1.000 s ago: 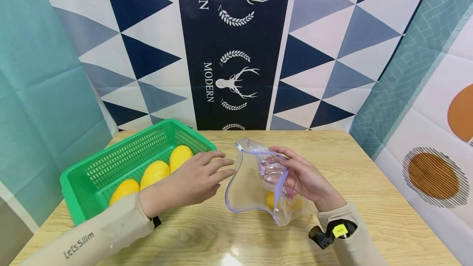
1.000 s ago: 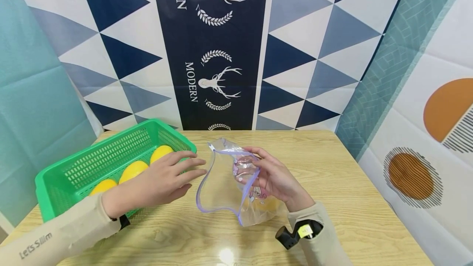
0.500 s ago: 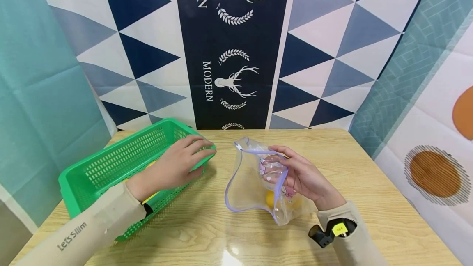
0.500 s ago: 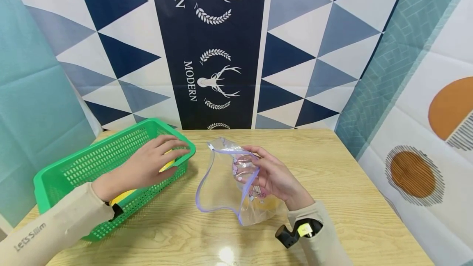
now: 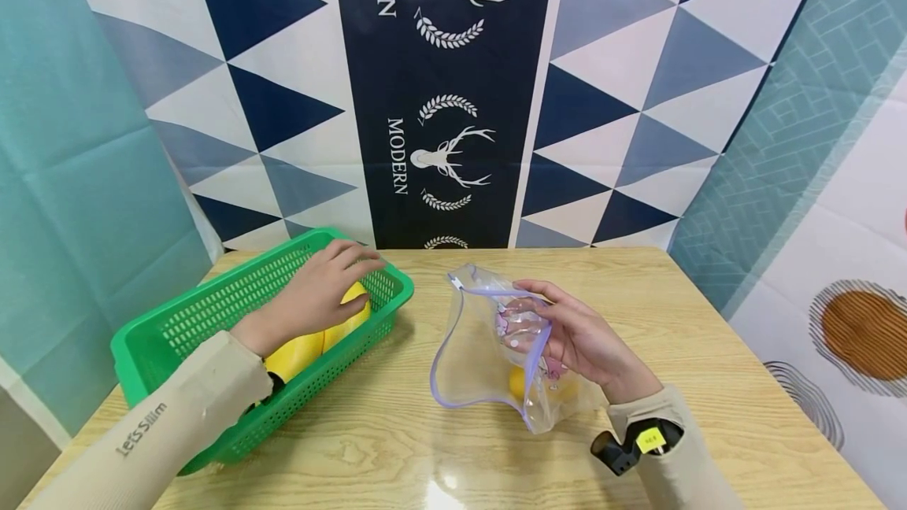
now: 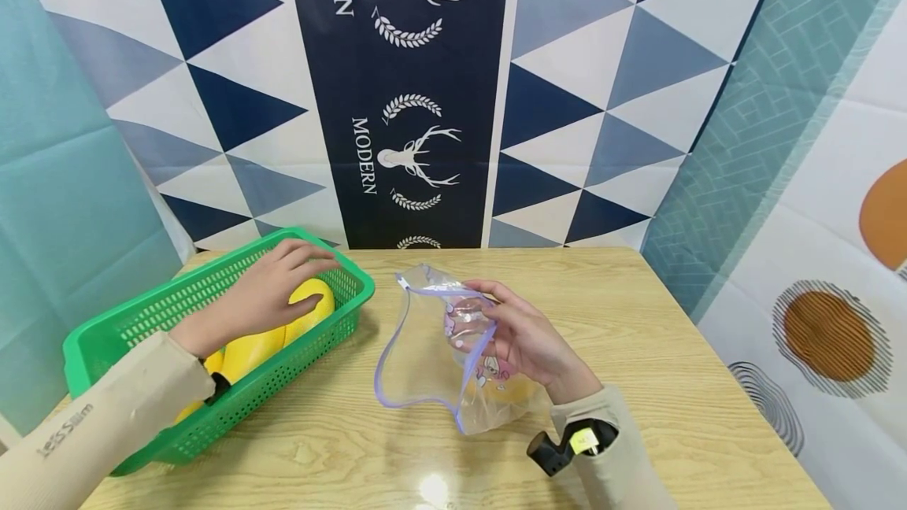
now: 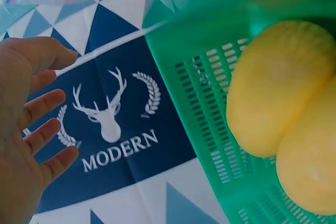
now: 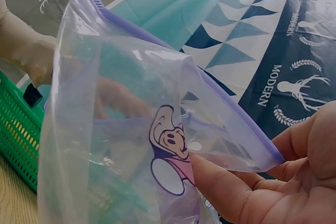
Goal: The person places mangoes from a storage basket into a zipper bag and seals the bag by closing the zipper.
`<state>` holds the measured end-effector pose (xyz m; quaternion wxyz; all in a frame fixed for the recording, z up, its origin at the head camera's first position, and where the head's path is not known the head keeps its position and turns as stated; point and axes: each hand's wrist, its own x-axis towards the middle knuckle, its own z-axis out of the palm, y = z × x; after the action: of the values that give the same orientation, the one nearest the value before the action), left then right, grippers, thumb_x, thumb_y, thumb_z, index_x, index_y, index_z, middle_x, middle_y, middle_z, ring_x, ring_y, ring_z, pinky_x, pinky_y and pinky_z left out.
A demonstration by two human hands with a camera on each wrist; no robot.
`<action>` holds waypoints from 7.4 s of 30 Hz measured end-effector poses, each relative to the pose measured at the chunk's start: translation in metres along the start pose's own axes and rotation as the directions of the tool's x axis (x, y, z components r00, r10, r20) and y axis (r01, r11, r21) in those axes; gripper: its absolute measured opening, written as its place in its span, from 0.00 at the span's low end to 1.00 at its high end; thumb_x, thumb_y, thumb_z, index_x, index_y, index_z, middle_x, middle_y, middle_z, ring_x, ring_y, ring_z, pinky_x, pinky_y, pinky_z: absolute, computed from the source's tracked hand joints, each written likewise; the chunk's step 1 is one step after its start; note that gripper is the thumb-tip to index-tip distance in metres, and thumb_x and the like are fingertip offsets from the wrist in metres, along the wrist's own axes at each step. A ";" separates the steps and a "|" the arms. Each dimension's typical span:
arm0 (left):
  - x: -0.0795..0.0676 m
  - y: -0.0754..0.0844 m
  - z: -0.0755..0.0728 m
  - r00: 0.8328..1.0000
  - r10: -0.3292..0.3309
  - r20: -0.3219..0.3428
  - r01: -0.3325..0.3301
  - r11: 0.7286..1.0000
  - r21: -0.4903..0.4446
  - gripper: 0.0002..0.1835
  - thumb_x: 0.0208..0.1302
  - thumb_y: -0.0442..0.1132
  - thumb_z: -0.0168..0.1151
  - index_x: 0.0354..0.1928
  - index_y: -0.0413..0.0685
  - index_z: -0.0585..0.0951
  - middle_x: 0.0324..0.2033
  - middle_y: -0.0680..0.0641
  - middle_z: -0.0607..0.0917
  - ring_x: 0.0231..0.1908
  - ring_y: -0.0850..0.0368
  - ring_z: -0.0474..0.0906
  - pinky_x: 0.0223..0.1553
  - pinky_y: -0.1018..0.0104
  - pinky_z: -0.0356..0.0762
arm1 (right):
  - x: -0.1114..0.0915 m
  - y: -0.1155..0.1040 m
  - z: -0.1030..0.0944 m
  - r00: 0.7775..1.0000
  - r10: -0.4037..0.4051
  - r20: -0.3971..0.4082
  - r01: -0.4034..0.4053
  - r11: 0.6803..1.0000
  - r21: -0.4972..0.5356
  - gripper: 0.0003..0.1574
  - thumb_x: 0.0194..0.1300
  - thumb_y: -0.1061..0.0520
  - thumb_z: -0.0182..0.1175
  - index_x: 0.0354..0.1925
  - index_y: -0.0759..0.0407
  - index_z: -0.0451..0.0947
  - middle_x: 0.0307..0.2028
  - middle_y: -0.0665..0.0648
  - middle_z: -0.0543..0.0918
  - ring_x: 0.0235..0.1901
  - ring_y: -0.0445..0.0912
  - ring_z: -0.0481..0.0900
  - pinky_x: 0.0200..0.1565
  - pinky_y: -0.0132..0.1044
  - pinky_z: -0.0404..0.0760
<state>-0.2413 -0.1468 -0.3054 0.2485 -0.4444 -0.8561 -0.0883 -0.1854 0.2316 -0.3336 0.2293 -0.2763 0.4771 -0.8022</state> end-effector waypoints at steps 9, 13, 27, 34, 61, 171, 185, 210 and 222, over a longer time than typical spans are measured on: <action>-0.004 -0.016 0.003 0.998 -0.064 0.026 0.063 0.998 0.025 0.23 0.58 0.32 0.69 0.57 0.36 0.79 0.53 0.38 0.80 0.54 0.39 0.71 0.54 0.43 0.73 | 0.000 0.000 0.000 1.000 0.008 -0.008 -0.009 1.000 -0.014 0.25 0.80 0.66 0.32 0.66 0.54 0.65 0.57 0.62 0.74 0.52 0.54 0.83 0.53 0.50 0.78; -0.005 -0.024 0.005 0.992 -0.111 0.058 0.109 0.993 0.044 0.23 0.60 0.32 0.67 0.58 0.34 0.78 0.53 0.37 0.80 0.54 0.38 0.70 0.54 0.42 0.72 | -0.001 -0.001 0.000 1.000 0.013 -0.015 -0.013 1.000 -0.016 0.25 0.80 0.66 0.32 0.66 0.54 0.65 0.57 0.62 0.74 0.52 0.54 0.83 0.53 0.50 0.78; -0.007 -0.044 0.018 0.925 -0.282 0.253 0.243 0.954 0.174 0.26 0.64 0.36 0.65 0.63 0.35 0.75 0.58 0.36 0.77 0.58 0.37 0.66 0.56 0.39 0.70 | -0.001 0.001 0.001 1.000 0.007 0.009 -0.007 1.000 0.000 0.26 0.80 0.67 0.31 0.66 0.54 0.65 0.57 0.62 0.74 0.52 0.54 0.83 0.53 0.49 0.79; -0.011 -0.058 0.023 0.921 -0.238 0.308 0.183 0.963 0.198 0.27 0.60 0.35 0.70 0.62 0.36 0.76 0.56 0.37 0.78 0.57 0.37 0.68 0.55 0.39 0.70 | 0.000 0.001 0.001 1.000 -0.001 0.021 0.001 1.000 0.002 0.26 0.80 0.67 0.30 0.65 0.55 0.66 0.56 0.62 0.75 0.51 0.54 0.83 0.53 0.48 0.79; -0.018 -0.077 0.051 0.855 -0.086 0.511 -0.011 0.983 0.184 0.36 0.57 0.14 0.57 0.64 0.53 0.77 0.56 0.39 0.77 0.56 0.40 0.69 0.55 0.42 0.72 | 0.000 0.000 0.000 1.000 0.001 0.024 0.000 1.000 -0.017 0.27 0.79 0.68 0.30 0.65 0.55 0.66 0.56 0.61 0.74 0.51 0.53 0.83 0.52 0.48 0.79; -0.049 -0.080 -0.013 0.838 -0.354 0.415 0.541 0.641 -0.545 0.37 0.46 0.36 0.82 0.61 0.42 0.78 0.56 0.41 0.69 0.49 0.45 0.65 0.46 0.52 0.79 | -0.001 0.000 -0.002 0.999 0.020 0.044 -0.019 0.999 -0.032 0.27 0.79 0.68 0.30 0.66 0.54 0.65 0.58 0.59 0.74 0.50 0.53 0.84 0.52 0.46 0.80; -0.052 -0.079 -0.015 0.848 -0.409 0.336 0.528 0.605 -0.595 0.39 0.47 0.33 0.81 0.64 0.40 0.75 0.52 0.40 0.67 0.45 0.47 0.62 0.44 0.59 0.81 | 0.001 0.000 -0.001 0.999 0.027 0.042 -0.025 0.999 -0.039 0.26 0.79 0.67 0.31 0.66 0.54 0.64 0.58 0.60 0.75 0.50 0.53 0.84 0.52 0.46 0.80; -0.053 -0.068 -0.022 0.842 -0.488 0.229 0.498 0.542 -0.676 0.38 0.50 0.29 0.78 0.64 0.39 0.73 0.55 0.41 0.67 0.47 0.48 0.71 0.45 0.68 0.82 | 0.000 0.002 -0.002 0.998 0.030 0.053 -0.028 0.999 -0.036 0.27 0.79 0.68 0.30 0.66 0.53 0.65 0.58 0.58 0.75 0.51 0.52 0.84 0.52 0.46 0.80; -0.054 -0.060 -0.025 0.858 -0.496 0.135 0.430 0.548 -0.717 0.36 0.49 0.25 0.77 0.62 0.35 0.74 0.53 0.44 0.66 0.45 0.50 0.71 0.43 0.69 0.83 | 0.001 0.003 -0.003 0.997 0.019 0.074 -0.017 1.000 -0.023 0.28 0.78 0.69 0.29 0.66 0.53 0.65 0.57 0.59 0.75 0.50 0.53 0.84 0.53 0.47 0.79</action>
<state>-0.2547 -0.2302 -0.3069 0.0552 -0.2597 -0.8241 -0.5004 -0.1878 0.2319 -0.3376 0.2510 -0.3043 0.4794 -0.7839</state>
